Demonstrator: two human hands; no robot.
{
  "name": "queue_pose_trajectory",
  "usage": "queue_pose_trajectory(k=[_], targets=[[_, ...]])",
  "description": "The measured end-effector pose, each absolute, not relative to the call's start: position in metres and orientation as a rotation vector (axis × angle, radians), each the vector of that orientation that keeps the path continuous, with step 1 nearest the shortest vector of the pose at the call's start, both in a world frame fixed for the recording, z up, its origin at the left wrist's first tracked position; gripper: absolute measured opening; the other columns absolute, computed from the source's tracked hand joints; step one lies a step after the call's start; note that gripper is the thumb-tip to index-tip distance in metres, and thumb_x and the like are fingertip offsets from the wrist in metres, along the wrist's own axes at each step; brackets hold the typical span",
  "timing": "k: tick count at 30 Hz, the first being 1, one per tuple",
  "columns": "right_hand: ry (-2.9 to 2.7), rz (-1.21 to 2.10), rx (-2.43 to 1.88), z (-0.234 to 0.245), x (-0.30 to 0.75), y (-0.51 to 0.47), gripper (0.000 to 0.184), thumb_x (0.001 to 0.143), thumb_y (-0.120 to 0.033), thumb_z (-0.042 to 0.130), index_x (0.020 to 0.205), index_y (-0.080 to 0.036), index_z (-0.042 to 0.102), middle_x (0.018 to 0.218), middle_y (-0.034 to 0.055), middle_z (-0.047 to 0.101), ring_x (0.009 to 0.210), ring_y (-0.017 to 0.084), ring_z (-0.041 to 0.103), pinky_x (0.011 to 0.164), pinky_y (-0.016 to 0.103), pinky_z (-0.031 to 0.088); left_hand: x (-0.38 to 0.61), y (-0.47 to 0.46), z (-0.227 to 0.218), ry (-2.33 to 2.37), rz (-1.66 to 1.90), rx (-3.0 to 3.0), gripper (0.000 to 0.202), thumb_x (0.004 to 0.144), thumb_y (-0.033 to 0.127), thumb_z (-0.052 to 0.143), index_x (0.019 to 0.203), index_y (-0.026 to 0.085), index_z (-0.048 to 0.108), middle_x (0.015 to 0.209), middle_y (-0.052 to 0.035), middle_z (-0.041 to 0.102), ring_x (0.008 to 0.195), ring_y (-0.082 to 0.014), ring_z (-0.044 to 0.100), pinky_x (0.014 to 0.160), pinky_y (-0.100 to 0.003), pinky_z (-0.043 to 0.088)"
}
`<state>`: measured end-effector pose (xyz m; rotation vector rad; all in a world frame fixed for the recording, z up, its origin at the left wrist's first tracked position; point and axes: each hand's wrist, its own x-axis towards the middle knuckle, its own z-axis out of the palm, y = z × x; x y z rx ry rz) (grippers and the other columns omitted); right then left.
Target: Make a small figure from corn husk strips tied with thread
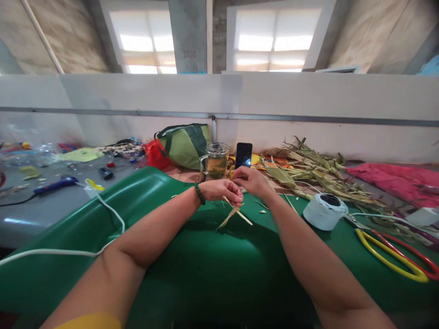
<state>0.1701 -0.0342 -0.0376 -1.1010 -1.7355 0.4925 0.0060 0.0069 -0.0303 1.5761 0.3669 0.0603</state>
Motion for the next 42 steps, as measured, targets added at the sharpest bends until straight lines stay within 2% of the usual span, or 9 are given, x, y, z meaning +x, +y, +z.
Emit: queue_pose_trajectory(k=[3,6,9,11,15,22,30,36,42], targets=[[-1.791,0.257,-1.192,-0.035,0.172,-0.035,0.011,0.069,-0.024,0.060,0.075,-0.018,0.067,0.091,0.0083,0.064,0.088,0.020,0.060,0.074,0.031,0.048,0.007,0.006,-0.031,0.383,0.158,1.532,0.036,0.050,0.035,0.087,0.069,0.011,0.068,0.068,-0.0012,0.068,0.063,-0.0077,0.059,0.066,-0.021,0.043],[-1.781,0.153,-1.308,-0.021,0.187,-0.044,0.019,0.075,-0.030,0.058,0.072,-0.017,0.070,0.075,0.0061,0.064,0.072,0.018,0.058,0.064,0.029,0.044,0.006,0.009,-0.030,0.438,0.281,1.479,0.035,0.052,0.035,0.086,0.070,0.012,0.067,0.070,-0.0007,0.067,0.063,-0.0063,0.056,0.064,-0.020,0.042],[-1.910,0.272,-1.305,-0.009,0.198,-0.056,0.033,0.077,-0.042,0.058,0.060,-0.014,0.067,0.055,0.0016,0.055,0.055,0.013,0.048,0.053,0.026,0.035,0.004,0.012,-0.027,0.478,0.341,1.462,0.036,0.052,0.036,0.086,0.070,0.011,0.068,0.071,-0.0013,0.067,0.065,-0.0073,0.057,0.066,-0.021,0.042],[-1.982,0.382,-1.281,-0.005,0.197,-0.062,0.036,0.075,-0.045,0.058,0.061,-0.014,0.068,0.050,-0.0004,0.052,0.051,0.011,0.043,0.050,0.025,0.031,0.003,0.013,-0.027,0.491,0.368,1.465,0.036,0.050,0.035,0.087,0.069,0.011,0.068,0.070,-0.0014,0.067,0.066,-0.0080,0.057,0.068,-0.021,0.042],[-2.079,0.455,-1.314,-0.004,0.187,-0.069,0.029,0.076,-0.039,0.057,0.077,-0.016,0.074,0.057,-0.0007,0.059,0.051,0.010,0.045,0.049,0.023,0.031,0.005,0.012,-0.029,0.501,0.388,1.467,0.036,0.047,0.034,0.088,0.066,0.012,0.067,0.069,-0.0016,0.067,0.065,-0.0082,0.057,0.066,-0.021,0.040],[-2.079,0.164,-1.437,-0.013,0.180,-0.062,0.017,0.076,-0.026,0.055,0.068,-0.018,0.067,0.059,0.0003,0.060,0.055,0.012,0.050,0.053,0.024,0.034,0.007,0.012,-0.029,0.514,0.387,1.487,0.033,0.053,0.033,0.086,0.068,0.011,0.068,0.071,-0.0030,0.068,0.064,-0.0077,0.057,0.064,-0.021,0.040],[-1.834,0.705,-1.300,-0.009,0.186,-0.060,0.015,0.072,-0.033,0.054,0.068,-0.019,0.056,0.054,-0.0026,0.053,0.049,0.011,0.049,0.048,0.023,0.037,0.002,0.012,-0.021,0.508,0.462,1.405,0.031,0.050,0.026,0.087,0.069,0.011,0.067,0.069,-0.0016,0.067,0.066,-0.0082,0.060,0.065,-0.020,0.044],[-1.881,0.687,-1.240,-0.012,0.183,-0.058,0.036,0.069,-0.051,0.067,0.069,-0.016,0.059,0.054,-0.0020,0.054,0.046,0.009,0.045,0.044,0.021,0.032,0.004,0.012,-0.021,0.488,0.462,1.407,0.028,0.054,0.023,0.086,0.070,0.009,0.066,0.066,-0.0012,0.065,0.064,-0.0078,0.059,0.063,-0.020,0.043],[-1.851,0.693,-1.151,-0.006,0.181,-0.065,0.036,0.072,-0.051,0.064,0.064,-0.017,0.057,0.048,-0.0043,0.049,0.041,0.006,0.038,0.042,0.021,0.027,0.001,0.012,-0.017,0.510,0.508,1.348,0.029,0.053,0.020,0.086,0.069,0.011,0.063,0.068,0.0002,0.064,0.065,-0.0081,0.059,0.064,-0.021,0.044]])
